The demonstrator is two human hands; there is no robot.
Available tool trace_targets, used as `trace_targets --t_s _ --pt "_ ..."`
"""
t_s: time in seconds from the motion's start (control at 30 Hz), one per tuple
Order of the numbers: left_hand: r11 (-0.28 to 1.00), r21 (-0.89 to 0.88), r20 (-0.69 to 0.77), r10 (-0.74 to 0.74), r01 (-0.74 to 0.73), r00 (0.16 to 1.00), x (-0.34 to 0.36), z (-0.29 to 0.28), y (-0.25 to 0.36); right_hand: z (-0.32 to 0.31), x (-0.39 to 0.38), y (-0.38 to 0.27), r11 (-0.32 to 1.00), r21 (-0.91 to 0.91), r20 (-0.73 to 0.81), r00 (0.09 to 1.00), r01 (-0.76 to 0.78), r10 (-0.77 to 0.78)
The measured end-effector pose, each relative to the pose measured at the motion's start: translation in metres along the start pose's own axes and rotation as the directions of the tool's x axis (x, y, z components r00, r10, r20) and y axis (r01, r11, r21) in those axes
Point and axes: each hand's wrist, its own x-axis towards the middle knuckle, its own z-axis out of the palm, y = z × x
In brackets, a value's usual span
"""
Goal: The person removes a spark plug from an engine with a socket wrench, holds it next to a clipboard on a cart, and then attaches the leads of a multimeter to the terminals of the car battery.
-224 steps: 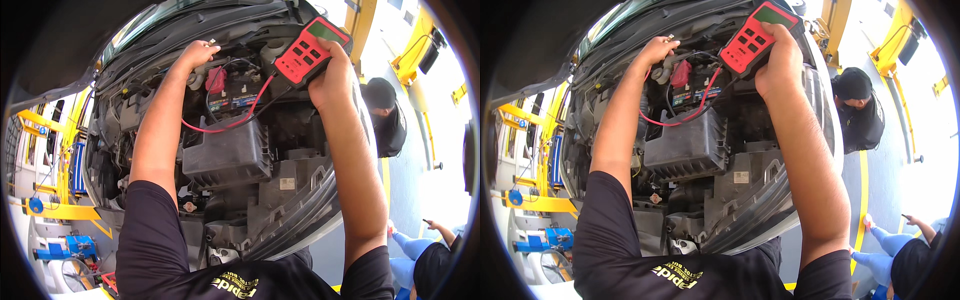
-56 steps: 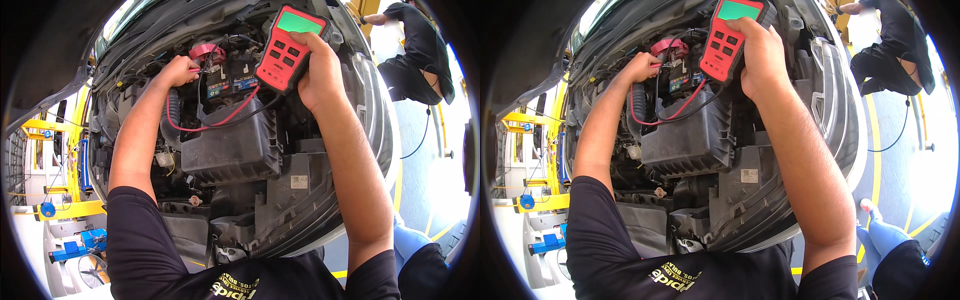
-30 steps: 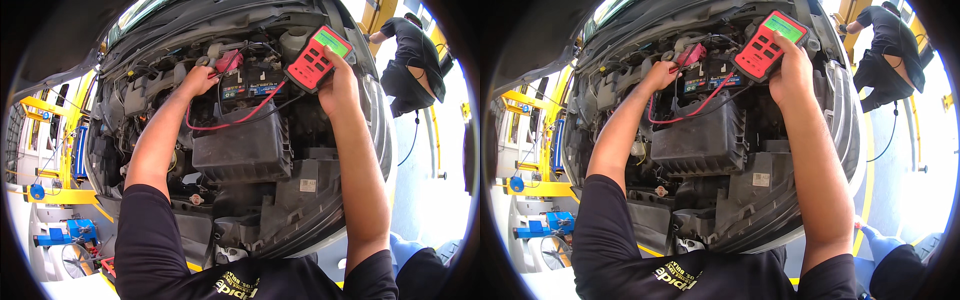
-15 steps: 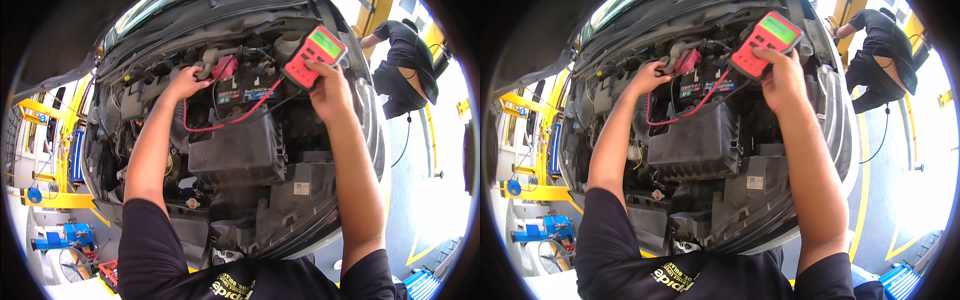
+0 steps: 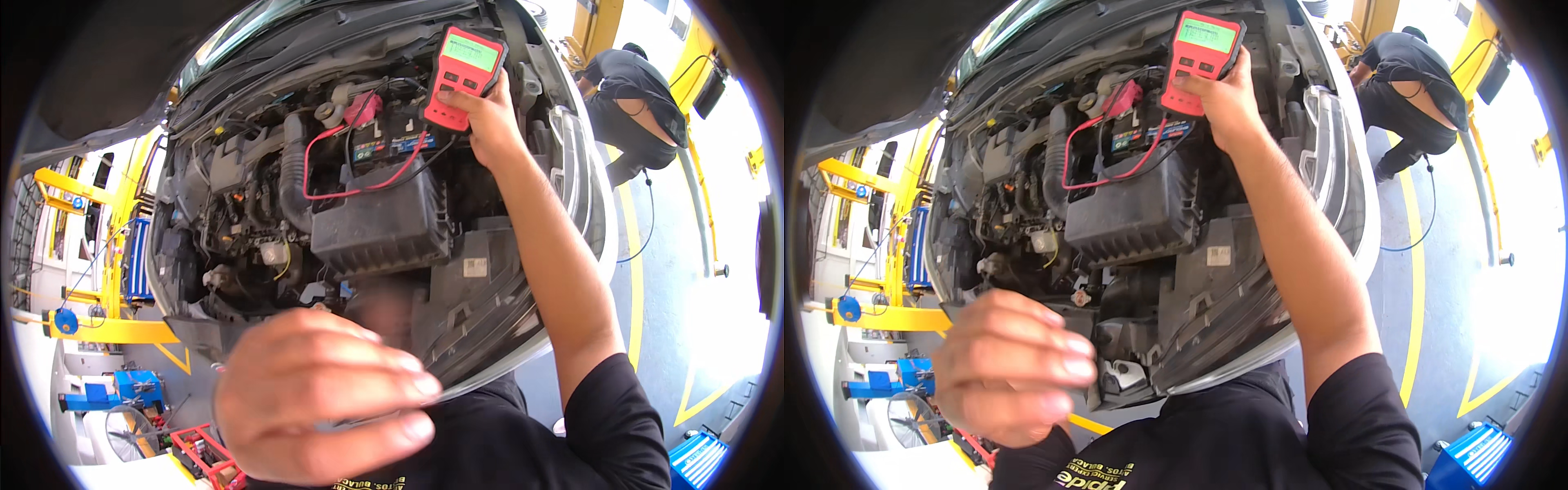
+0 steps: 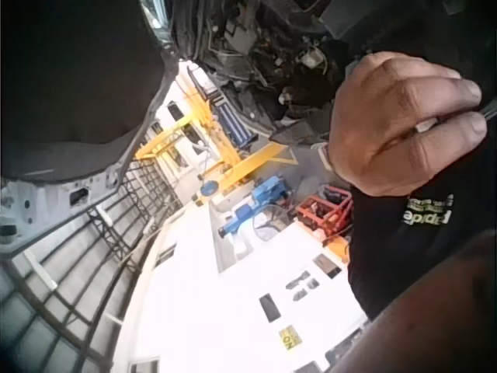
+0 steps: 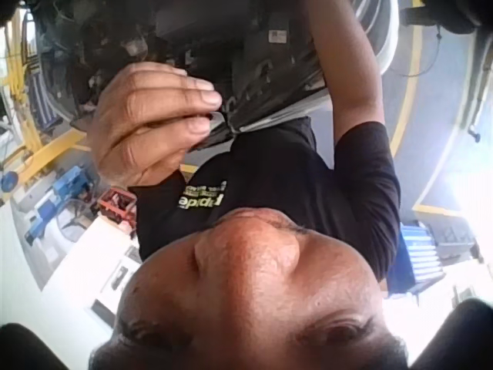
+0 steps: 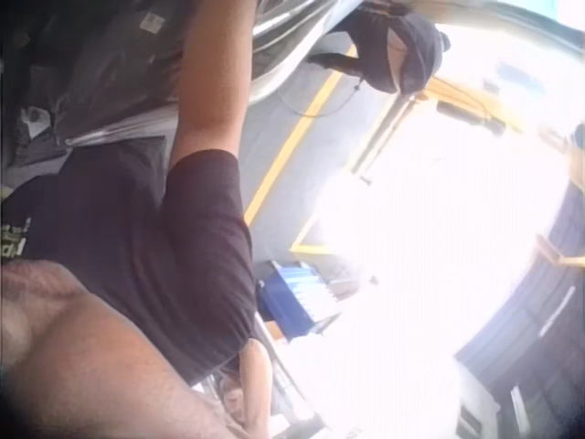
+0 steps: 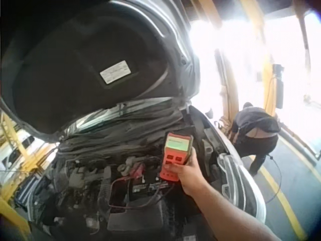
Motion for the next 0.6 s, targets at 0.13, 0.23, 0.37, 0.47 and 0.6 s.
trace_targets --t_s 0.13,0.23,0.37,0.47,0.6 --pt "0.864 -0.503 -0.308 -0.142 -0.034 0.941 -0.008 0.045 0.034 0.003 -0.004 -0.002 0.997 -0.055 0.086 0.995 0.053 -0.048" --pt "0.584 -0.812 -0.24 -0.322 -0.007 0.916 -0.012 0.055 0.067 0.008 -0.013 -0.002 0.998 -0.024 0.081 0.995 0.057 -0.055" --pt "0.564 -0.825 -0.009 -0.093 0.045 0.996 -0.029 0.071 0.07 0.005 -0.01 -0.002 0.993 -0.051 0.113 0.989 0.105 -0.099" --pt "0.25 -0.966 -0.031 0.157 -0.07 0.987 -0.056 0.094 0.096 0.016 -0.014 0.001 0.998 -0.023 0.19 0.98 0.061 -0.056" --pt "0.143 -0.978 -0.103 0.305 -0.152 0.947 -0.059 0.103 0.096 0.011 -0.014 -0.002 0.997 -0.073 0.17 0.985 0.031 -0.018"
